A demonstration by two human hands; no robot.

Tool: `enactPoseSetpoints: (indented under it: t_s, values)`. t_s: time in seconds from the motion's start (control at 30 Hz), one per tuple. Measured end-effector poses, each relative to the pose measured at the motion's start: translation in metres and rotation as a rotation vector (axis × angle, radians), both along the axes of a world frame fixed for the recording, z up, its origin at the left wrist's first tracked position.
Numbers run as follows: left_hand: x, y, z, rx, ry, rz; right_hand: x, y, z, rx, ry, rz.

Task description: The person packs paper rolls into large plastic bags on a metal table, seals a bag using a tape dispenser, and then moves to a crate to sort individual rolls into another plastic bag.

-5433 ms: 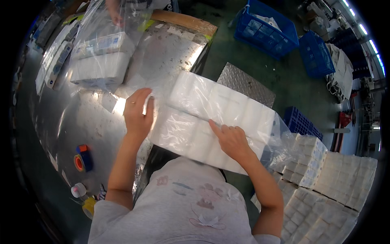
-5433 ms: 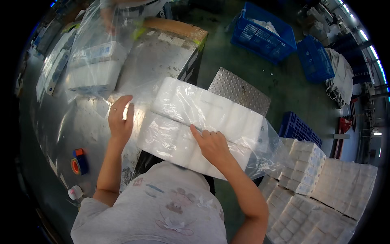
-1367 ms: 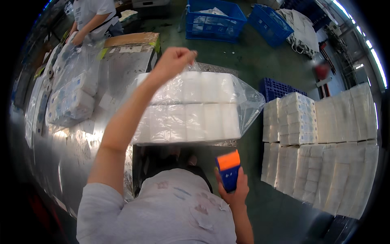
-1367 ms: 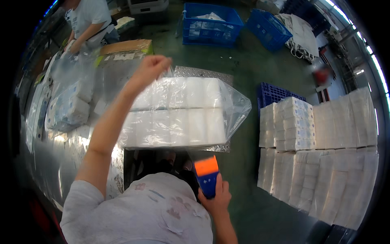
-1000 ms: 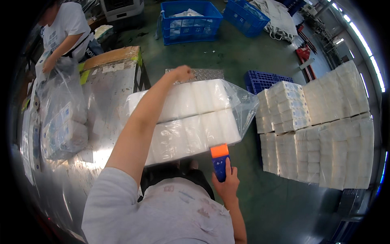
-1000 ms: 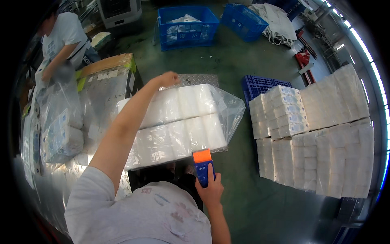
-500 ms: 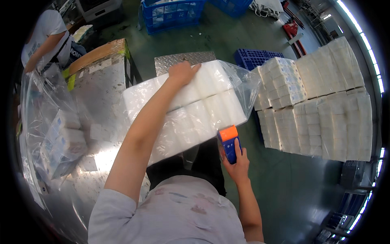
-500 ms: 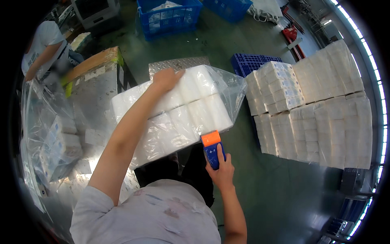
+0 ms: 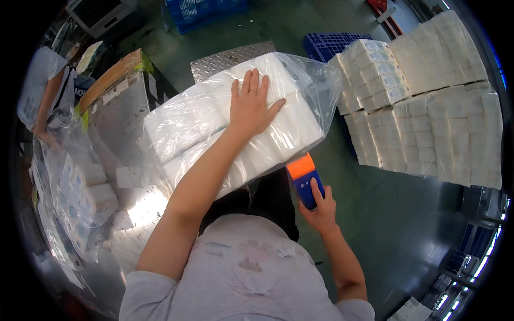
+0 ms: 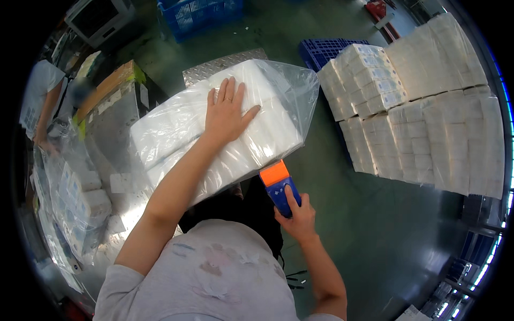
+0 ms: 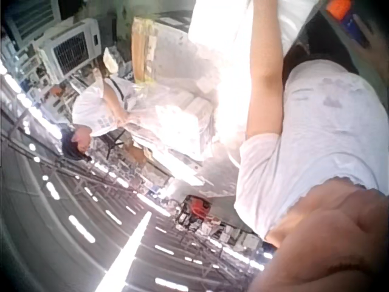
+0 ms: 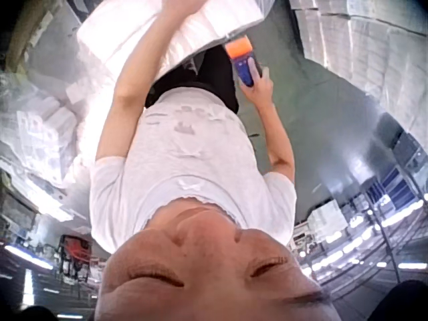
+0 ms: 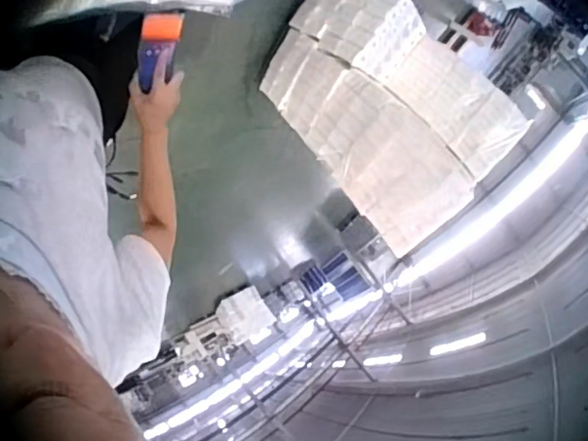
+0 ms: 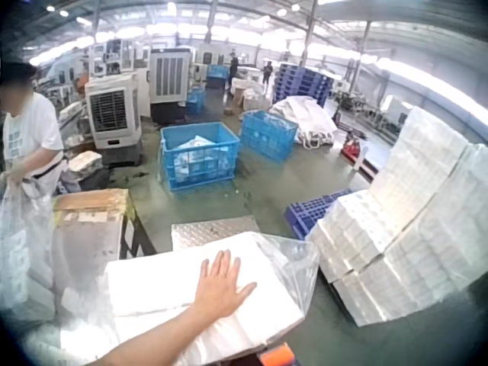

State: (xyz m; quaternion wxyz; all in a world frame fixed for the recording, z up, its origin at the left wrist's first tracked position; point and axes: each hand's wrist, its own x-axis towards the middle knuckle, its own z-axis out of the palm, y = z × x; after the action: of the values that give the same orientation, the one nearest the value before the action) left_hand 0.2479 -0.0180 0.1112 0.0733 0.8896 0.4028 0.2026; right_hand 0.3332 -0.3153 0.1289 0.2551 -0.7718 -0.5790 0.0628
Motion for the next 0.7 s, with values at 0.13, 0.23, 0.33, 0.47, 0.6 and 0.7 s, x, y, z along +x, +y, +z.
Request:
enactPoseSetpoints:
  t_s: [0.13,0.23,0.33,0.47,0.6,0.7]
  values:
    - [0.007,0.006,0.000,0.016,0.010,0.011,0.023,-0.077,-0.019,-0.191,-0.108,-0.038]
    - [0.006,0.008,0.000,0.060,0.052,-0.005,0.011,-0.067,-0.003,-0.286,-0.060,-0.066]
    - [0.007,-0.025,0.013,0.101,-0.065,-0.314,0.005,-0.013,0.009,-0.445,-0.013,-0.120]
    - [-0.031,-0.095,0.016,0.130,0.145,-0.971,0.022,0.045,0.008,-0.640,0.124,-0.108]
    - [-0.025,-0.121,0.033,0.584,1.015,-0.952,0.063,0.029,-0.051,-0.965,0.122,-0.074]
    - [-0.016,-0.136,-0.004,0.709,1.144,-0.906,0.071,0.009,-0.041,-0.881,0.204,-0.143]
